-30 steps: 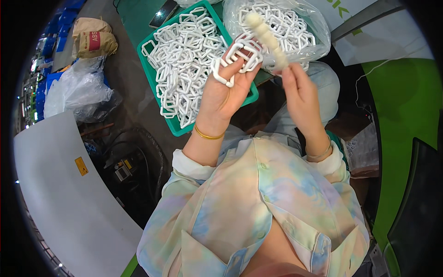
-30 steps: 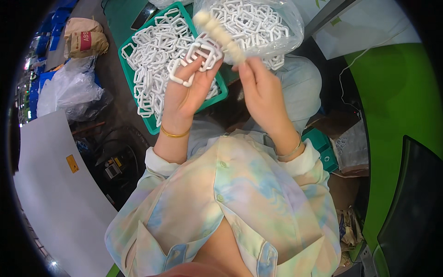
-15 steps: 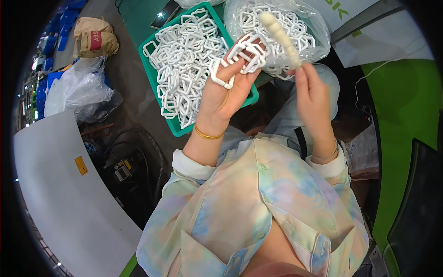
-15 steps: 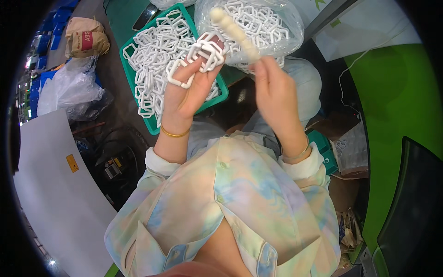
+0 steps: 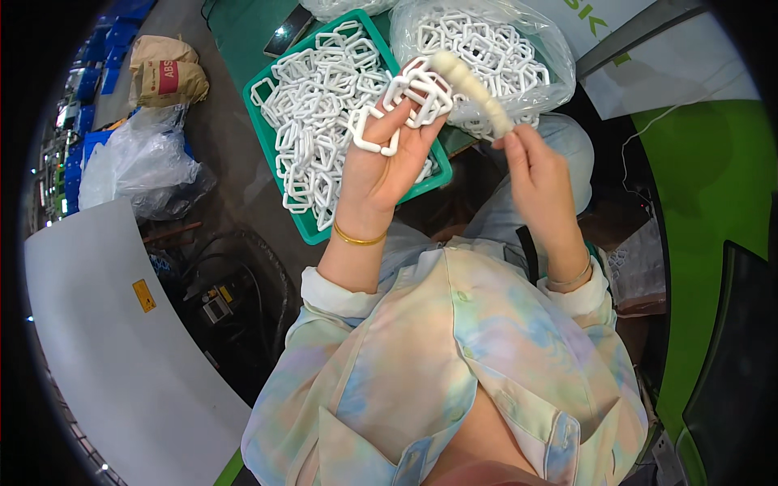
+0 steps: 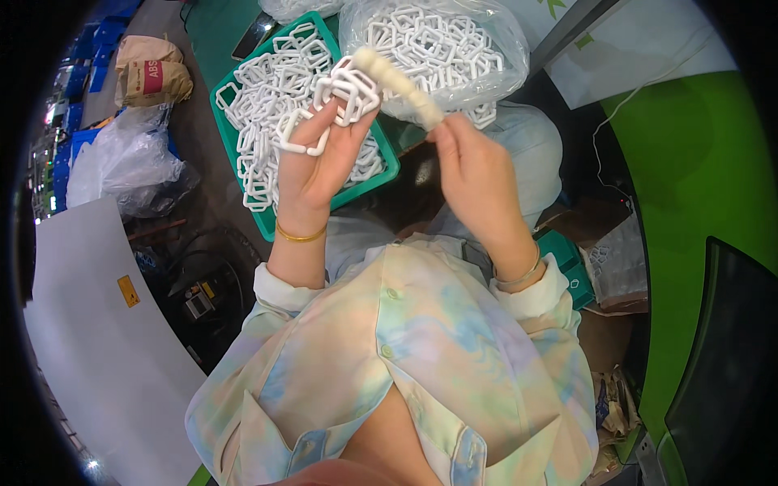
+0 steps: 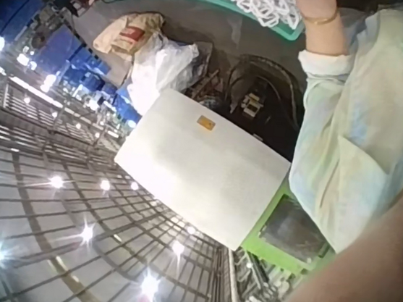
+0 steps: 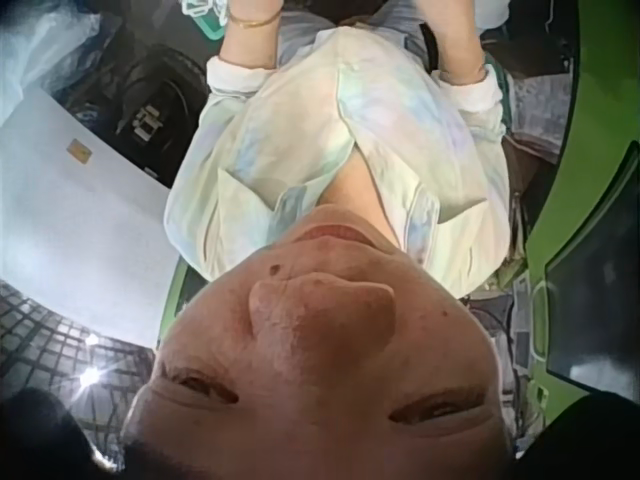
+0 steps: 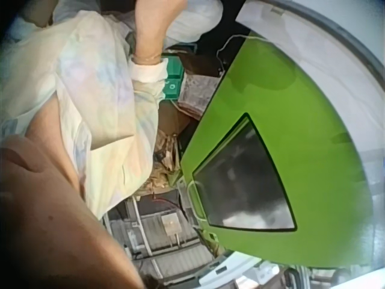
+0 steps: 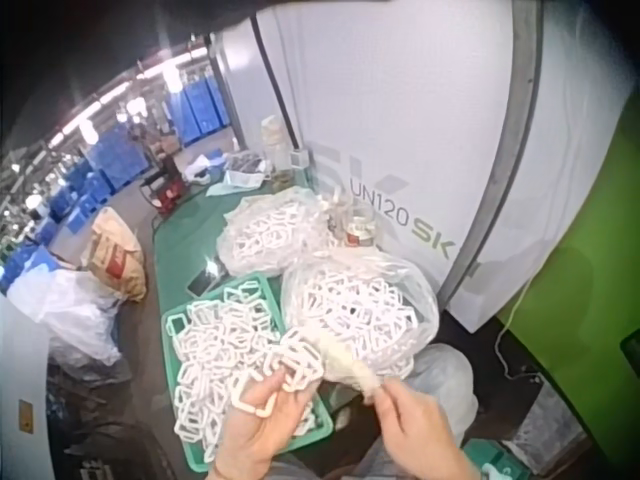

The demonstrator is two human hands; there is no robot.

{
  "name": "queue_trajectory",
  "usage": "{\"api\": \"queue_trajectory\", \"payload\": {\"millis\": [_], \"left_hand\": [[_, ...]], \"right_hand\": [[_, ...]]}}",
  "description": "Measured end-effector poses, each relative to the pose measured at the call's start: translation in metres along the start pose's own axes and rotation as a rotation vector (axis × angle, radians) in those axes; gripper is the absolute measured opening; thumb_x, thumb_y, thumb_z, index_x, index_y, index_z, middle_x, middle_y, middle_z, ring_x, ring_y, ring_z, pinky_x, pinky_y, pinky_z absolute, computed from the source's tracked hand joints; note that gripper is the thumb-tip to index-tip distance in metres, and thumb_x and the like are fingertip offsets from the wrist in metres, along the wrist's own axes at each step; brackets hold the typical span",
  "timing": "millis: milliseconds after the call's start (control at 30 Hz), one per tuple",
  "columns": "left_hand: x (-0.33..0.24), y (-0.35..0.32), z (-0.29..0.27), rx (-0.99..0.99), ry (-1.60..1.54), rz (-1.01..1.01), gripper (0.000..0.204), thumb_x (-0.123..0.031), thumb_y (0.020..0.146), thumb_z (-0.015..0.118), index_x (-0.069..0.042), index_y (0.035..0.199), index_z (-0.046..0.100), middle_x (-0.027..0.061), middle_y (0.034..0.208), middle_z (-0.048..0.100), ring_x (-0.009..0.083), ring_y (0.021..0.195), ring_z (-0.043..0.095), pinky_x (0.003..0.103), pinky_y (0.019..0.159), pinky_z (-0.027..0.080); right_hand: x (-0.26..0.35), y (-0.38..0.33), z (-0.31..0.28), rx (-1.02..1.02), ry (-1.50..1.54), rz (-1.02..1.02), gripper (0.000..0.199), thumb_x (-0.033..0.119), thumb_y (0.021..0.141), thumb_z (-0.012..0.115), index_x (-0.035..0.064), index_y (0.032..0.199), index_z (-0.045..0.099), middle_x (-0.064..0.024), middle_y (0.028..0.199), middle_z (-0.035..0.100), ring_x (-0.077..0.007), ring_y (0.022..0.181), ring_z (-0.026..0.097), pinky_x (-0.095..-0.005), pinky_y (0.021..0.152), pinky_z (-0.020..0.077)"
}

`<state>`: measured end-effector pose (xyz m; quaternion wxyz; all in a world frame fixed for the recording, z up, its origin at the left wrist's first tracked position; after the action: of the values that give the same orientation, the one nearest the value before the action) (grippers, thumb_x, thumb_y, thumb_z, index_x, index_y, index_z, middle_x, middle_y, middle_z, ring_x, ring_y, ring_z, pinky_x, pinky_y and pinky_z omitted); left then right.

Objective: Assembling white plastic clips onto a cylindrical mandrel at a manual assembly station.

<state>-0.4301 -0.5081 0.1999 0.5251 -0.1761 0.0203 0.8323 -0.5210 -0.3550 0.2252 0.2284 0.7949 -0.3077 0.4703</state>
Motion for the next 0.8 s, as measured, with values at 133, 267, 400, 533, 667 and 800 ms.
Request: {"api": "queue_trajectory", "payload": {"millis": [133, 267, 400, 533, 667, 800], "left_hand": [[0.000, 0.003, 0.004, -0.015, 0.070, 0.011, 0.044, 0.002, 0.096, 0.053, 0.005, 0.139, 0.047, 0.0188, 0.139, 0.054, 0.0300, 0.131, 0.052, 0.045, 0.117, 0.037], [0.001, 0.005, 0.015, 0.054, 0.172, 0.015, 0.047, 0.001, 0.096, 0.052, 0.005, 0.142, 0.044, 0.0196, 0.139, 0.054, 0.0297, 0.132, 0.051, 0.045, 0.118, 0.036], [-0.014, 0.019, 0.027, 0.054, 0.431, 0.086, 0.048, 0.000, 0.097, 0.052, 0.006, 0.144, 0.043, 0.0183, 0.138, 0.055, 0.0266, 0.125, 0.056, 0.039, 0.110, 0.044], [-0.038, 0.046, 0.042, 0.043, 1.042, 0.265, 0.040, -0.002, 0.096, 0.058, -0.001, 0.136, 0.057, 0.0103, 0.122, 0.063, 0.0189, 0.110, 0.062, 0.030, 0.091, 0.051], [-0.044, 0.074, 0.079, 0.237, 1.777, 0.500, 0.038, -0.003, 0.090, 0.062, -0.011, 0.127, 0.067, 0.0086, 0.108, 0.067, 0.0179, 0.098, 0.065, 0.030, 0.084, 0.051], [-0.034, 0.077, 0.120, 0.283, 2.143, 0.590, 0.031, -0.007, 0.083, 0.069, -0.010, 0.114, 0.070, 0.0109, 0.101, 0.066, 0.0267, 0.095, 0.064, 0.034, 0.082, 0.051]], "right_hand": [[0.001, -0.003, -0.007, -0.026, -0.026, 0.032, 0.024, 0.020, 0.104, 0.050, 0.0012, 0.101, 0.064, -0.0072, 0.069, 0.056, -0.0127, 0.062, 0.049, -0.0297, 0.058, 0.0404], [-0.004, 0.003, -0.009, -0.049, -0.052, -0.057, 0.025, 0.020, 0.105, 0.049, 0.0016, 0.101, 0.065, -0.0043, 0.067, 0.050, -0.0099, 0.061, 0.044, -0.0280, 0.056, 0.0371], [-0.016, 0.008, -0.050, -0.189, -0.008, 0.070, 0.030, 0.024, 0.107, 0.048, 0.0005, 0.100, 0.066, 0.0051, 0.064, 0.042, -0.0023, 0.059, 0.033, -0.0229, 0.052, 0.0258], [-0.026, 0.005, -0.060, -0.233, 0.055, 0.054, 0.031, 0.024, 0.107, 0.047, 0.0006, 0.101, 0.067, 0.0084, 0.064, 0.035, -0.0010, 0.060, 0.028, -0.0215, 0.053, 0.0219], [-0.039, -0.001, -0.070, -0.275, 0.074, 0.114, 0.031, 0.025, 0.107, 0.047, 0.0011, 0.101, 0.067, 0.0076, 0.067, 0.033, -0.0022, 0.062, 0.029, -0.0215, 0.055, 0.0233], [-0.047, -0.006, -0.077, -0.271, 0.067, 0.181, 0.032, 0.025, 0.107, 0.047, 0.0008, 0.101, 0.067, 0.0070, 0.068, 0.034, -0.0027, 0.062, 0.030, -0.0216, 0.055, 0.0240]]}}
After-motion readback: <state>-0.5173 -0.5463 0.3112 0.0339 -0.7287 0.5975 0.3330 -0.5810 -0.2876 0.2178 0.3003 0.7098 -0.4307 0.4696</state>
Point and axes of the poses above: each hand's wrist, its own y-axis towards the middle knuckle, its own z-axis out of the palm, x = y × z, the point moved 8 cm from there along y, towards the middle knuckle
